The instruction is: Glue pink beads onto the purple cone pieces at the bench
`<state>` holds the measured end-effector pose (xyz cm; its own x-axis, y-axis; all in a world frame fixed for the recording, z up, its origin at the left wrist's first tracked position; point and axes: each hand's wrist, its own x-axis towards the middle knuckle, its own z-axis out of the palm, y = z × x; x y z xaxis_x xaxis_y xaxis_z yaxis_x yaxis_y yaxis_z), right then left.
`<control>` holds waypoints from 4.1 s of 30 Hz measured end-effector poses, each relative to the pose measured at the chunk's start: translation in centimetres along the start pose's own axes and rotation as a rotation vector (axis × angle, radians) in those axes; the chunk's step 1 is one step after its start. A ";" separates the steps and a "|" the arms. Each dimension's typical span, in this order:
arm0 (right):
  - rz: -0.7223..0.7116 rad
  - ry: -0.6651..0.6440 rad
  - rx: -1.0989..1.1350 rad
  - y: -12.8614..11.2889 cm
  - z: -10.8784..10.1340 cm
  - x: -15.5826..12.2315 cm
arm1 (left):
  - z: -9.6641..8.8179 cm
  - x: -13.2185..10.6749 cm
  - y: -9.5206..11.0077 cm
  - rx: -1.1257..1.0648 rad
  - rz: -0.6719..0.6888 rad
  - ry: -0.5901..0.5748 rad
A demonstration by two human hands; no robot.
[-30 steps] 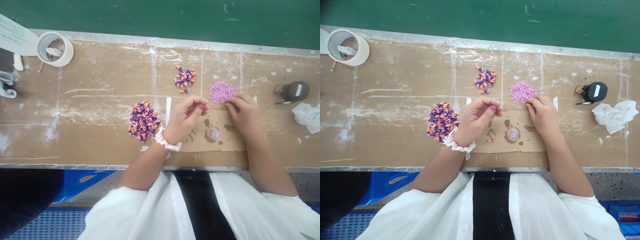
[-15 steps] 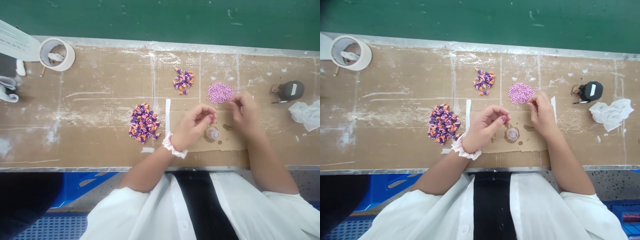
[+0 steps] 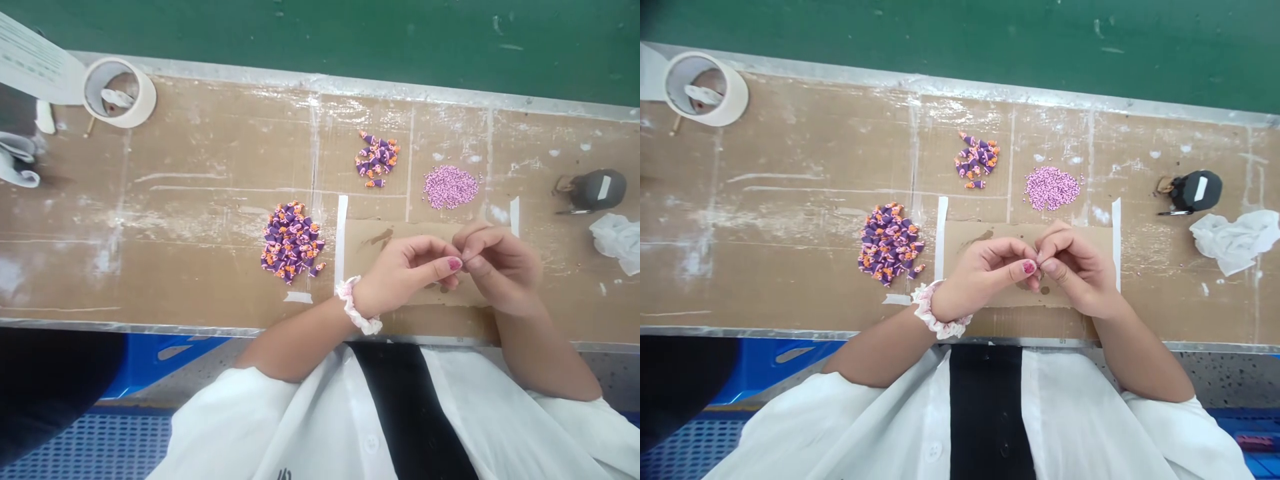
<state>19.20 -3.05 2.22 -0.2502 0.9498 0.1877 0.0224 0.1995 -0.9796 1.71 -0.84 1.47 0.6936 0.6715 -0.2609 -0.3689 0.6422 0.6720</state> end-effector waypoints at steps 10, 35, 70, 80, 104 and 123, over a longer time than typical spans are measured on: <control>-0.166 0.064 -0.259 -0.3 0.3 -0.1 | 0.3 -0.3 -0.1 0.058 0.062 0.029; -0.022 0.053 -0.284 -0.7 0.2 -0.1 | -0.2 -0.1 -0.7 1.076 0.848 0.162; 0.261 0.397 -0.248 -4.7 2.7 -0.6 | -5.9 -4.5 7.8 1.753 -0.471 0.808; 0.280 0.421 -0.213 -4.7 2.9 -0.6 | -5.5 -3.6 6.8 1.792 -0.525 0.875; 0.306 0.450 -0.268 -4.7 2.8 -0.7 | -7.1 -3.7 7.3 1.825 -0.272 0.782; 0.314 0.477 -0.288 -5.0 2.7 -0.7 | -6.9 -0.6 5.8 2.017 -0.059 0.698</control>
<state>16.65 -5.38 6.74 0.2678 0.9630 -0.0293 0.3008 -0.1124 -0.9470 -5.13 5.00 0.72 0.2173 0.9668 -0.1344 0.9670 -0.1945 0.1646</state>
